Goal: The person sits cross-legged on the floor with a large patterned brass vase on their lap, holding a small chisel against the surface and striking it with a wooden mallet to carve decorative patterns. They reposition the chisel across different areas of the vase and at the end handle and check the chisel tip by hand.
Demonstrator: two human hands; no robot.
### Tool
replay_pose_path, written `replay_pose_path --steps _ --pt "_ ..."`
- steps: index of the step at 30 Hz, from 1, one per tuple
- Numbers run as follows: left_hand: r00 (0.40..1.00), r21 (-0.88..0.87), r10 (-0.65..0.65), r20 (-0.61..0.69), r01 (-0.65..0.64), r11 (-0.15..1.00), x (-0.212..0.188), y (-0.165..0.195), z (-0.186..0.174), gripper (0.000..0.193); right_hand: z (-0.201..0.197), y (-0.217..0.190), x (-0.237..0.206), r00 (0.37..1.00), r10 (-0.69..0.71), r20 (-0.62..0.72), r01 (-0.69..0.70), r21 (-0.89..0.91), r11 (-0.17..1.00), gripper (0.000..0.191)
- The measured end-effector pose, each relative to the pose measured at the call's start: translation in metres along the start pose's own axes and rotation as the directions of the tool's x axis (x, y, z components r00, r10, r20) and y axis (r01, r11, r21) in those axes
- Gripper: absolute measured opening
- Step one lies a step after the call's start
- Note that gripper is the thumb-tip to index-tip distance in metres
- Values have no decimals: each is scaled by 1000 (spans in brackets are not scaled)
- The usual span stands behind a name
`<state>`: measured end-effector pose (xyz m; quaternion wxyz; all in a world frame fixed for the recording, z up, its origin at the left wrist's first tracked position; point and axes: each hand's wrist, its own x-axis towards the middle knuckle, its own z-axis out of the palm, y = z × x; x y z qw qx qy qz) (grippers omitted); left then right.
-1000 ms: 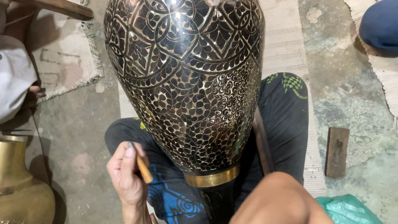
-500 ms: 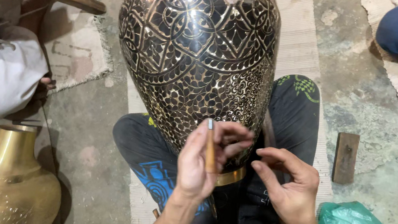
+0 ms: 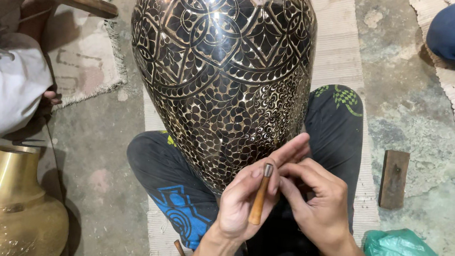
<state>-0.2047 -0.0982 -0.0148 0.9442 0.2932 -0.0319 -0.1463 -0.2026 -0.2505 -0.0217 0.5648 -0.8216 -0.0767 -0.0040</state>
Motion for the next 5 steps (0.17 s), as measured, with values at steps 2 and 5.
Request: replay_pose_path --steps 2,5 --pt "1000 60 -8 -23 9 998 -7 2 -10 37 -2 11 -4 975 191 117 -222 407 886 10" --pt "964 429 -14 -266 132 894 -24 4 -27 37 -10 34 -12 922 285 264 -388 643 660 9"
